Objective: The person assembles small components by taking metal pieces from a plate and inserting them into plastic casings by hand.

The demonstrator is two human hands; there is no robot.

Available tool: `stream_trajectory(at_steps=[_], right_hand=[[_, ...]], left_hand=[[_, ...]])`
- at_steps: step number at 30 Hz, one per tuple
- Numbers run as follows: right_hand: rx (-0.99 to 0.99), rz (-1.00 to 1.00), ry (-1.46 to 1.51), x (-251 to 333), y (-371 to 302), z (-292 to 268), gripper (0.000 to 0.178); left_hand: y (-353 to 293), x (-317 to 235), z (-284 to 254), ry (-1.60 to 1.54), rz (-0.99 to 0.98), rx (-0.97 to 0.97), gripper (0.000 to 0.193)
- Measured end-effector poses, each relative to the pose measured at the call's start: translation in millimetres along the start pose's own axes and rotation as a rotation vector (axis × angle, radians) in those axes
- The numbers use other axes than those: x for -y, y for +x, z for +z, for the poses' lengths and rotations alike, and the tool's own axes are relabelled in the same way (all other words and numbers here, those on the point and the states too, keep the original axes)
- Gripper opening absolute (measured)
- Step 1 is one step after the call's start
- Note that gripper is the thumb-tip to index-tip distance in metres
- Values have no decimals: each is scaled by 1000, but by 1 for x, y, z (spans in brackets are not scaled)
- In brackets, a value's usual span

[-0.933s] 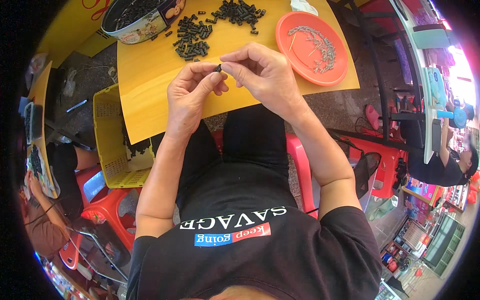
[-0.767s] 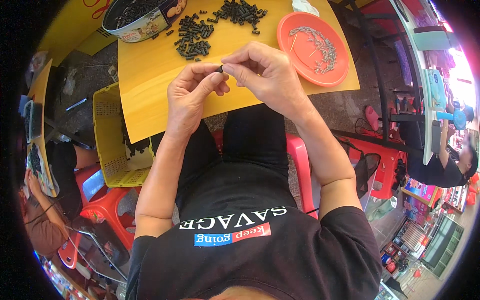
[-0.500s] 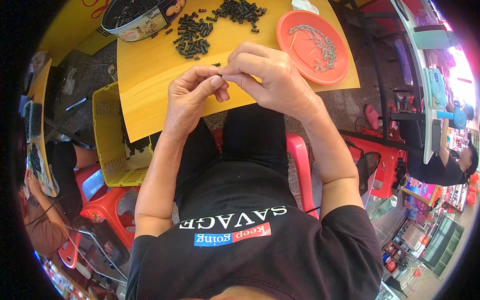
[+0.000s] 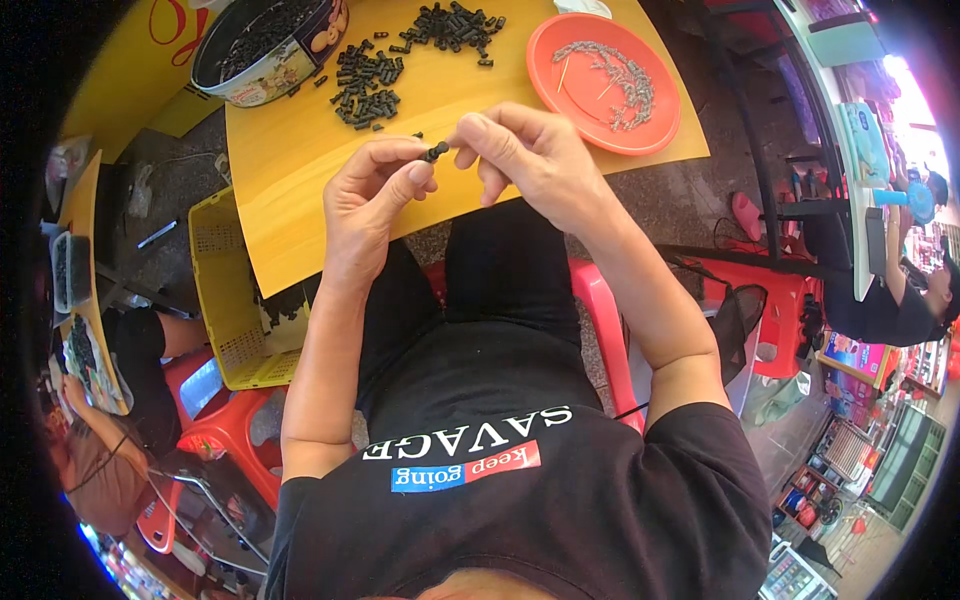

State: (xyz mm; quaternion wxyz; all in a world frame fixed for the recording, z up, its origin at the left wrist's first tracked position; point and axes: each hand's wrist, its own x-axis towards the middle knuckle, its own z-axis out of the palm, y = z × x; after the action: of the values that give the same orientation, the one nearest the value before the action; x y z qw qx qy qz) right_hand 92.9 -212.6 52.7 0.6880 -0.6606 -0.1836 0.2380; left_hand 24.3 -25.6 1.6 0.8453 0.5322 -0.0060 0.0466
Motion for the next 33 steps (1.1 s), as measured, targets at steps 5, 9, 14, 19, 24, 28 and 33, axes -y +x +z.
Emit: stream_trajectory(at_steps=[5, 9, 14, 19, 24, 28, 33], right_hand=[[110, 182, 155, -4, -12, 5, 46], [163, 229, 376, -7, -16, 8, 44], [161, 331, 590, -7, -22, 14, 40], [148, 406, 721, -7, -26, 21, 39], [120, 413, 732, -4, -25, 23, 38], [196, 393, 714, -8, -24, 21, 36], [88, 259, 712, -5, -28, 35, 28]], left_hand=[[-2, -8, 8, 133, 208, 59, 13], [-4, -11, 10, 162, 231, 57, 12], [-5, -10, 10, 353, 322, 56, 14], [-9, -17, 16, 438, 346, 37, 17], [-7, -23, 19, 462, 379, 41, 15], [-8, -24, 16, 532, 455, 60, 16], [-12, -27, 18, 482, 468, 69, 16]])
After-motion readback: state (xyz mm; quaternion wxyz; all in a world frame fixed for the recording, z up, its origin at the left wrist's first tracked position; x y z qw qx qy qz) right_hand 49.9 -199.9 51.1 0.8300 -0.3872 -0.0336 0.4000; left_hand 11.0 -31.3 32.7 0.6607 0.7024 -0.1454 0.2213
